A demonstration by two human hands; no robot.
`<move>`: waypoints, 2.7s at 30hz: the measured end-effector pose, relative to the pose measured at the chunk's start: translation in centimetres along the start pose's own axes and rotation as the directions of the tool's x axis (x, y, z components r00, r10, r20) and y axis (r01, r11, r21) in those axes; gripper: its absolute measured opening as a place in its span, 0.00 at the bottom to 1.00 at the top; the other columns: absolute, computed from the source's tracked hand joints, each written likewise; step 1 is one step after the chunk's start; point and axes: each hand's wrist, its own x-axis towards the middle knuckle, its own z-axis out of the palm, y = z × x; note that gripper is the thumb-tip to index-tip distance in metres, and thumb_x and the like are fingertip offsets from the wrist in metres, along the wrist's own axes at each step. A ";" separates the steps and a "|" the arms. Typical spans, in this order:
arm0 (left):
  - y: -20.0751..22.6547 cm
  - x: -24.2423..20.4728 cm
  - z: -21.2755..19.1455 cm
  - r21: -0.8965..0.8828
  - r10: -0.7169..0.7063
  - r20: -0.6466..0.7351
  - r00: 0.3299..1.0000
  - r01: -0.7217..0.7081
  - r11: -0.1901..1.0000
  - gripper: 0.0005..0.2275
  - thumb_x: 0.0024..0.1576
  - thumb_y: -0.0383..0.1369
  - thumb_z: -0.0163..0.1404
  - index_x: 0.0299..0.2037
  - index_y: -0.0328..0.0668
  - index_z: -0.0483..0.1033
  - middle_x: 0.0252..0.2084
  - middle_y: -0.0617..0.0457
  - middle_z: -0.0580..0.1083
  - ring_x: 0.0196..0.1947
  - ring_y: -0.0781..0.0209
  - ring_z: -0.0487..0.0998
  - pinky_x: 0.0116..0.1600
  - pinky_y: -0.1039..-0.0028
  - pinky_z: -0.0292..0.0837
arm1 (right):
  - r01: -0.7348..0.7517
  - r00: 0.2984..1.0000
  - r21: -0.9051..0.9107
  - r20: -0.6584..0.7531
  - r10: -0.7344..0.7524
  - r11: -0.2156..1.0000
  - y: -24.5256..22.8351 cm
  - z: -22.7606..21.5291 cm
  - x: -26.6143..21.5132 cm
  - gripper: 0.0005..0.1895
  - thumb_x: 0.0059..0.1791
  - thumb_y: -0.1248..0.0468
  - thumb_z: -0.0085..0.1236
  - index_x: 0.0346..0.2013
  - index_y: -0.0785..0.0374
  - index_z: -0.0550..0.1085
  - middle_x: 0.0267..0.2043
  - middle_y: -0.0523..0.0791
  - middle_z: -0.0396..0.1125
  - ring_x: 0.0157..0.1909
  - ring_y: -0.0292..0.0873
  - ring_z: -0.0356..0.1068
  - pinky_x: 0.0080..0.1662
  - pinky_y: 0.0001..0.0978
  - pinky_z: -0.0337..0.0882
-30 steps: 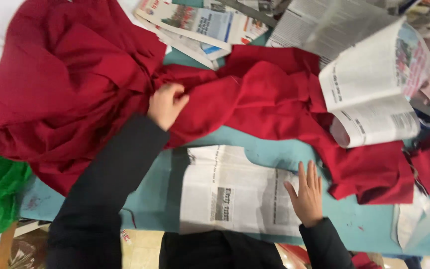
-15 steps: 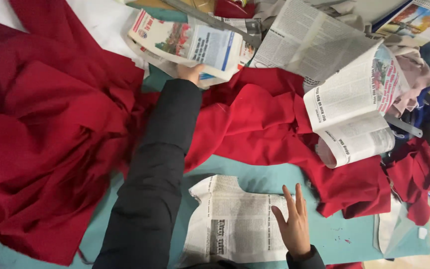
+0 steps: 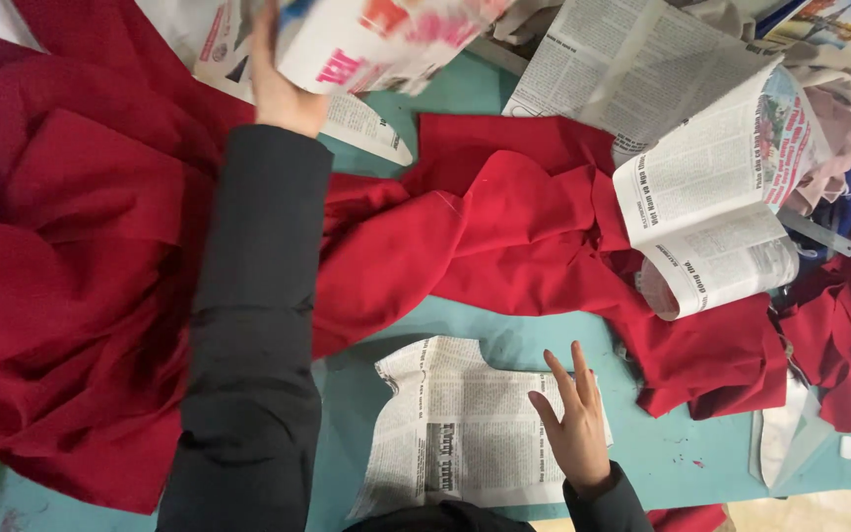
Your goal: The person lays out a red fabric on a table covered with newspapers and uses a measuring tape to measure a section of the fabric. They then pick up a piece of chalk and a ruler, placing them on the table.
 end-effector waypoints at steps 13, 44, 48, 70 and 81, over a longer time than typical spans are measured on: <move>-3.5 -8.0 2.0 0.577 -0.126 -0.283 0.951 0.274 0.769 0.44 0.60 0.43 0.59 0.78 0.57 0.35 0.81 0.56 0.36 0.80 0.51 0.36 0.76 0.47 0.46 | 0.017 0.999 0.006 -0.044 -0.017 1.000 0.8 -0.8 -3.8 0.33 0.52 0.55 0.58 0.71 0.51 0.61 0.80 0.56 0.43 0.77 0.59 0.52 0.68 0.53 0.57; -40.0 -44.3 6.1 0.287 -0.372 0.365 0.853 -0.483 -0.827 0.45 0.31 0.49 0.71 0.62 0.44 0.69 0.66 0.42 0.64 0.42 0.50 0.77 0.30 0.68 0.80 | -0.043 0.647 0.871 0.398 0.651 -0.490 28.6 -8.4 14.0 0.52 0.43 0.38 0.71 0.65 0.59 0.50 0.56 0.46 0.42 0.57 0.46 0.48 0.55 0.39 0.53; -38.8 -43.8 7.6 0.354 -0.389 0.331 0.860 -0.495 -0.794 0.45 0.37 0.49 0.68 0.68 0.44 0.65 0.74 0.46 0.60 0.43 0.57 0.78 0.29 0.73 0.82 | -0.083 0.681 0.835 0.446 0.581 -0.544 26.1 -11.7 16.4 0.54 0.41 0.47 0.75 0.71 0.69 0.58 0.66 0.54 0.62 0.68 0.54 0.64 0.66 0.51 0.65; -41.4 -43.9 4.6 0.300 -0.290 0.157 0.944 -0.325 -0.897 0.54 0.33 0.63 0.66 0.74 0.61 0.56 0.79 0.65 0.49 0.48 0.62 0.74 0.28 0.76 0.72 | 0.567 0.052 0.645 -0.650 0.758 0.513 58.4 -26.0 27.3 0.37 0.40 0.69 0.80 0.63 0.65 0.73 0.60 0.55 0.78 0.56 0.58 0.83 0.55 0.56 0.86; -40.6 -43.3 5.9 0.369 -0.348 0.024 0.937 -0.331 -0.868 0.56 0.37 0.59 0.67 0.75 0.53 0.49 0.80 0.68 0.43 0.52 0.57 0.70 0.28 0.71 0.76 | 0.200 0.086 0.230 -0.972 0.216 0.953 62.8 -15.9 26.9 0.34 0.53 0.76 0.66 0.71 0.70 0.60 0.75 0.57 0.54 0.77 0.51 0.55 0.76 0.46 0.55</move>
